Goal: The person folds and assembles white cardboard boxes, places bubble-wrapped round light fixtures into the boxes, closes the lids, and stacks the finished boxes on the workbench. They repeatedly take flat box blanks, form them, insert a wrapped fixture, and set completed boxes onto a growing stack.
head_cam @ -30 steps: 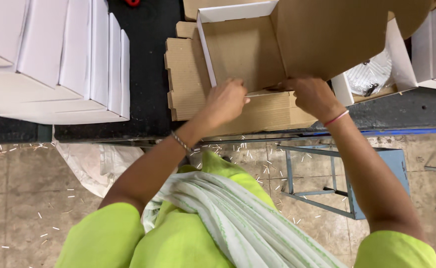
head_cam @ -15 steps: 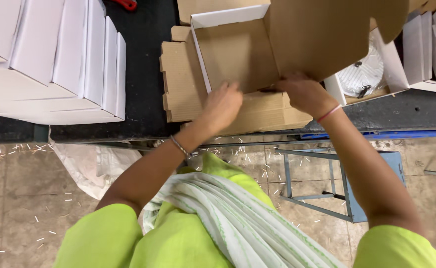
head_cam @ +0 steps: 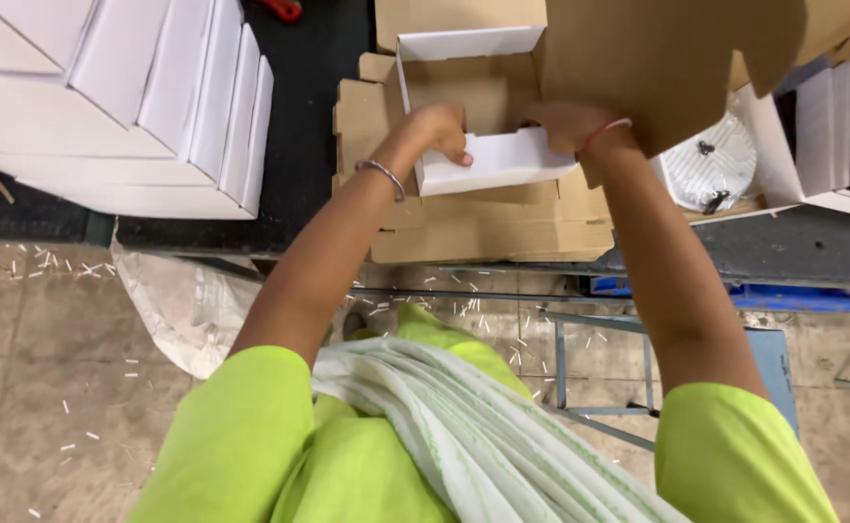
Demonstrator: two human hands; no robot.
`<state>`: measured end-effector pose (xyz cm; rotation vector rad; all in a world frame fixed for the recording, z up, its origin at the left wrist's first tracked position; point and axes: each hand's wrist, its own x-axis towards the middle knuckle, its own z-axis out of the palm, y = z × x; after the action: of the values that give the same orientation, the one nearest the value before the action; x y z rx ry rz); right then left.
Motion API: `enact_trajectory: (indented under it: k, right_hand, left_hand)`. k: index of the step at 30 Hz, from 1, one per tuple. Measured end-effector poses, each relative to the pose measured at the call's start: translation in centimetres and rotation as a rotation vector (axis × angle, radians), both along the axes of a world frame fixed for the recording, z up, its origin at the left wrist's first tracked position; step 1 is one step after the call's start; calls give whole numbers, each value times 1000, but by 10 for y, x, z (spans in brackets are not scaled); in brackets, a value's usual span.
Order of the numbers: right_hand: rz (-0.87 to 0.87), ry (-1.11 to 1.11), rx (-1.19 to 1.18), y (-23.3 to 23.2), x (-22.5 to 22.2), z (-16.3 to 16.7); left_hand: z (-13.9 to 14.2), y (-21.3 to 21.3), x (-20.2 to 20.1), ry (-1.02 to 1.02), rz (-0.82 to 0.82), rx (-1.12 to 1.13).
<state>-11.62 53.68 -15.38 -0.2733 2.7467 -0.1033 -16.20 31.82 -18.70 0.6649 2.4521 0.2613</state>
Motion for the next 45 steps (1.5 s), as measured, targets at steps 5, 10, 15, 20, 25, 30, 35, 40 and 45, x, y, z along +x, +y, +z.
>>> enact_trajectory:
  k: [5,10,15,20,25,30,35,40,45]
  right_hand:
    - [232,330,-87,11,34,-25]
    - [390,267,-418,19,53,-66]
    - [189,317,-243,7,60,-68]
    - [110,266,-160,-1,54,-58]
    - [79,229,-128,14,49,-69]
    - [355,747,-209,42,59,-52]
    - [254,741,-453,36,85,-14]
    - [365,530,-592,-13,136,-27]
    - [168,497,-559,-34,135,-73]
  left_hand:
    - [-39,-10,70,738,13,590]
    - [-68,-7,106,697,24,641]
    - [-78,-1,102,778,27,601]
    - [-76,8,102,759,76,553]
    - [-58,29,119,608,169,477]
    - [-28,59,156,502,193,816]
    - [-3,37,166,646,350,1006]
    - [5,-47,159,823,694,1001]
    - [15,-107,172,979,774,1153]
